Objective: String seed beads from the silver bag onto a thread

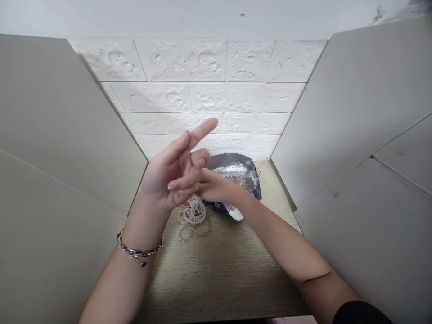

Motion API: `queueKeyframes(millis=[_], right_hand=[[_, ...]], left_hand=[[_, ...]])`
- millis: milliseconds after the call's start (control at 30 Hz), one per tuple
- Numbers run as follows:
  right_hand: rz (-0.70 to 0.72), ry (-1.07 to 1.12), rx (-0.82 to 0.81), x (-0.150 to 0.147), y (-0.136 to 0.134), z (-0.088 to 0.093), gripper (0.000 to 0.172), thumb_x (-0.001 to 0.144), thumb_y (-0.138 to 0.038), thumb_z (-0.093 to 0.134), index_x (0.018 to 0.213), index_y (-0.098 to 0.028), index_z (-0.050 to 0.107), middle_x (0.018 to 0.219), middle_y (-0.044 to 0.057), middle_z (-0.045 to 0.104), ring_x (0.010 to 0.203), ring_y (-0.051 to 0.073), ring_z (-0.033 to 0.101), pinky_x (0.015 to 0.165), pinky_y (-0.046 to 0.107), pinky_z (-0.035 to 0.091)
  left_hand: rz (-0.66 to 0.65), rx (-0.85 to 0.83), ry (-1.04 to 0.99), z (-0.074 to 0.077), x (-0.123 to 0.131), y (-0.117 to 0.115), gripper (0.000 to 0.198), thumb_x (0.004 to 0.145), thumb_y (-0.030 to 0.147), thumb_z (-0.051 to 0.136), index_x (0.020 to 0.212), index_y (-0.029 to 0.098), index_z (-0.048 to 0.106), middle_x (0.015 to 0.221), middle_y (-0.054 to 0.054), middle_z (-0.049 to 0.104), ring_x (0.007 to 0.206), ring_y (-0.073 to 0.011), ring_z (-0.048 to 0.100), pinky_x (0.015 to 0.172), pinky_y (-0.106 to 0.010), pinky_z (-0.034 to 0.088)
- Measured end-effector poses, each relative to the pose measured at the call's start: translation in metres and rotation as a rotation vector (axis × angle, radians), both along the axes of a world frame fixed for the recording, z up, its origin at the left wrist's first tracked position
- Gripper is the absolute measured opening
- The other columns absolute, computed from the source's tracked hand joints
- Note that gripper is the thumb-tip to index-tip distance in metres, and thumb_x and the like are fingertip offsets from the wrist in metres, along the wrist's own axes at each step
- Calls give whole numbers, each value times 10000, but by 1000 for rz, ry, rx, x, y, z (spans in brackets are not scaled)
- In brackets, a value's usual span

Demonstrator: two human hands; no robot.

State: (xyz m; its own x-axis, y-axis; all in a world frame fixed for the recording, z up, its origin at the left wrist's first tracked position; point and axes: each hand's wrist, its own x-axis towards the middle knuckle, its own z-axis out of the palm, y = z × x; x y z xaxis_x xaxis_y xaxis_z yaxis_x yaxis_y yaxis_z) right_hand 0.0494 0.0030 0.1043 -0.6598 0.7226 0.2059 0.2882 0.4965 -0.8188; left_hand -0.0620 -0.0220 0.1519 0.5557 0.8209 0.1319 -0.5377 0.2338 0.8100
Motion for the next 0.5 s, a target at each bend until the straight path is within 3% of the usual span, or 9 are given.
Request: queueKeyframes(millis=[100,200,267,367,500], right_hand=[[155,46,-98,10,2,3,290,860,-339,328,758,-161,532,622,-17,504,550,63,458,543,211,391],[65,-55,13,27,3,13,295,857,-363,346,767,-156,536,718,3,541,660,84,472,630,235,365],[-3,-175,110,36,-1,21,275,851,-339,356,732,-160,528,747,5,557,715,100,480,659,244,344],[-63,-234,215,44,-10,31,257,854,-307,351,712,-161,509,719,-1,550,689,93,466,632,234,314],[-286,-163,370,47,-17,36,310,867,-344,342,638,-162,445,542,-28,420,527,63,346,543,229,243]], left_hand=[[156,51,-48,7,-8,1,432,917,287,155,1121,213,528,578,35,597,288,-9,399,239,-103,227],[413,140,33,9,-12,5,403,909,269,194,1076,194,553,734,9,660,616,-92,618,457,-159,459],[521,181,167,5,-12,9,374,895,259,251,1080,182,566,872,-11,670,850,-141,620,675,-242,500],[415,197,424,-7,-11,15,344,871,293,337,1072,165,584,1002,-44,651,978,-177,577,800,-289,461],[47,213,719,-22,-8,22,483,832,514,329,953,167,643,939,-77,667,812,-169,619,643,-253,469]])
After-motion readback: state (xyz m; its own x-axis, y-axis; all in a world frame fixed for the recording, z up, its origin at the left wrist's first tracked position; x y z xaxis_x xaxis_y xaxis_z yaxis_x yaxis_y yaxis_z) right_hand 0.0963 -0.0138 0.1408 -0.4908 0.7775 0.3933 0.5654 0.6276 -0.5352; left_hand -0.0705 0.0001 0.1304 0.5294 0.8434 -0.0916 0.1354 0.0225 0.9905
